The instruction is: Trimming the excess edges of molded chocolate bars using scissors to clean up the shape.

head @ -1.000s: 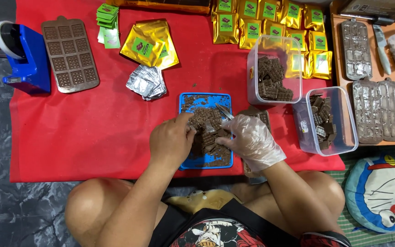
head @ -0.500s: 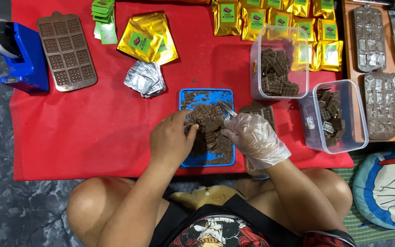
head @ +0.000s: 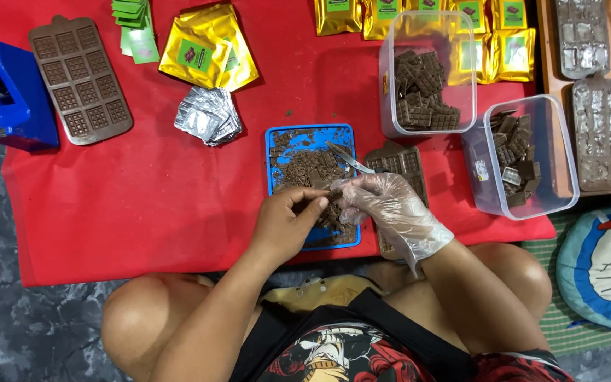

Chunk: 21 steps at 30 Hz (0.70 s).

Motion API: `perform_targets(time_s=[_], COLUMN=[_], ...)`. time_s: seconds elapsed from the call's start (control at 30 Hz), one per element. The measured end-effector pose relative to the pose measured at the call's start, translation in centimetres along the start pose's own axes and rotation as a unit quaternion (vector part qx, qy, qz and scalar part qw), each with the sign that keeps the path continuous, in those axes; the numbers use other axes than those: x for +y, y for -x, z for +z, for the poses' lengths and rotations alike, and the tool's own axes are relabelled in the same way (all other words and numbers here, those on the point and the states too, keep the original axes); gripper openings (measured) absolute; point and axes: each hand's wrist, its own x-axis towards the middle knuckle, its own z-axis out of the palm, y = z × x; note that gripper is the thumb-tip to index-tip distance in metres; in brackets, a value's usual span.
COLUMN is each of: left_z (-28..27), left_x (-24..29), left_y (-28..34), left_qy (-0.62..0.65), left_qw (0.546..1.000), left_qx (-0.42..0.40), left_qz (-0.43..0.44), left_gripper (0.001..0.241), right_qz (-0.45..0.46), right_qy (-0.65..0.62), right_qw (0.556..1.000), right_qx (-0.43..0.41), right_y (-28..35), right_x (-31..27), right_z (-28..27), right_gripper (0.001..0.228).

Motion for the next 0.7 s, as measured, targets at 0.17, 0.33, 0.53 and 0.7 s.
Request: perform_targets(time_s=[0.17, 0.33, 0.53, 0.7], left_z=[-0.5, -0.7, -0.5, -0.6], left_x=[0.2, 0.4, -0.1, -0.8], left_y=[0.2, 0.3, 0.3, 0.2], left_qy=[-0.029, -0.129, -0.174, -0.175], left_qw=[0.998, 0.987, 0.975, 0.974], left_qx=[0.051, 0.087, 0.100, 0.108], left_qz=[-0.029, 0.045, 0.097, 0.096], left_gripper=[0.021, 0.019, 0.017, 0.012], right_qz=[-0.160, -0.037, -0.086, -0.088], right_qy=[0.324, 0.582, 0.723, 0.741], right_qw=[0.930, 0.807, 0.683, 0.663], right_qx=[0.067, 0.091, 0.061, 0.061], right_y=[0.5, 0.3, -0.6, -2.6], right_x=[-4.1, -5.4, -2.6, -0.7], right_z=[-2.3, -4.1, -5.2, -6.0], right_gripper=[0.014, 0.015, 0.040, 0.037])
